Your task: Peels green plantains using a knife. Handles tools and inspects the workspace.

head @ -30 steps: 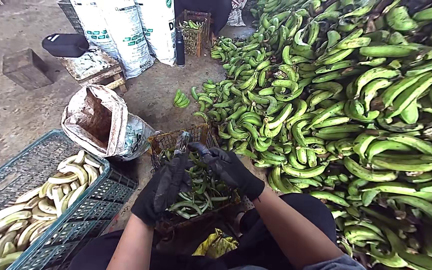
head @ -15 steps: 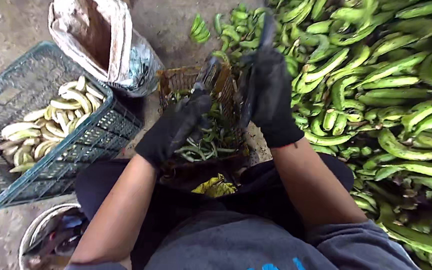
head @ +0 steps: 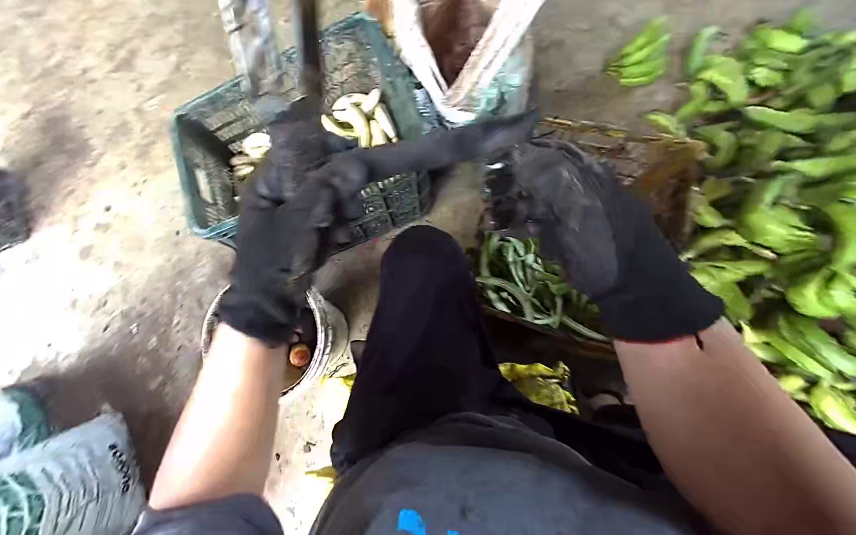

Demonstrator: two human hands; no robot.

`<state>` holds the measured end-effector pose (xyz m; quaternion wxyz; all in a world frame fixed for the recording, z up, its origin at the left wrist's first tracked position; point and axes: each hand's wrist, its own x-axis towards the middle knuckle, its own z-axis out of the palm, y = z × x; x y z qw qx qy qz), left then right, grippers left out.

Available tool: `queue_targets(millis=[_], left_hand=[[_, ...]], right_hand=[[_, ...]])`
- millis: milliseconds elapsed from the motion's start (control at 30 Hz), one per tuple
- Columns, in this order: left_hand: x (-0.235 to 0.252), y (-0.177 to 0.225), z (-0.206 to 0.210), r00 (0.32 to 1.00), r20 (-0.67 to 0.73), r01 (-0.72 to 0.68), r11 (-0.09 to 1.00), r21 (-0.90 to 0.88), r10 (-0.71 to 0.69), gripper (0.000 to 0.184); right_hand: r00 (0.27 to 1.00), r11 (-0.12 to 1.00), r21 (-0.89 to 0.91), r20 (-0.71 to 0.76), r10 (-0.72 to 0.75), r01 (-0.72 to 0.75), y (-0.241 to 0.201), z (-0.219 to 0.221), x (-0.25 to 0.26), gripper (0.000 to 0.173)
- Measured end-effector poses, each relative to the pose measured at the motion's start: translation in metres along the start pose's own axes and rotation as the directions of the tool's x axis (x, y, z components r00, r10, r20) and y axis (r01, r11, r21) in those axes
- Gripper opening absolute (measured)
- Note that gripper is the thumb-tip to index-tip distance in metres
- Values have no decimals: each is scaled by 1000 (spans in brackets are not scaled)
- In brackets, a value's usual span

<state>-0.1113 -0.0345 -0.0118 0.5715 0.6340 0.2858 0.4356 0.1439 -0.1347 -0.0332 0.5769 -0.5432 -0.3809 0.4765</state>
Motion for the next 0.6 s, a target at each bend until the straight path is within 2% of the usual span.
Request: queue_targets(millis=[67, 133, 233, 333, 400, 500, 600], left_hand=[[-32, 12, -59, 988, -152, 45, 957, 286, -1, 19], [-69, 18, -105, 950, -310, 209, 825, 525, -43, 28], [-114, 4, -142, 812, -550, 556, 548, 625, -196, 33], [-133, -20, -144, 684, -640, 727, 265, 633, -349, 33], [-136, -44, -144, 638, -653, 742, 100, 663, -408, 37], [-142, -71, -143, 622, -654, 724, 0, 689, -432, 45], [-135, -94, -133, 679, -588, 636, -48, 770, -440, 53]], right_hand=[[1000, 984, -176, -18, 6, -9, -5, -6, -6, 33], [999, 970, -242, -20, -33, 27, -6, -31, -11, 34], [994, 966, -242, -39, -99, 87, 0, -78, -14, 33], [990, 961, -257, -67, -122, 101, 11, -120, -16, 35], [986, 964, -238, -86, -140, 116, 16, -138, -20, 36], [975, 967, -220, -146, -166, 131, 12, -143, -35, 32], [945, 967, -231, -277, -176, 112, -12, -132, -56, 29]])
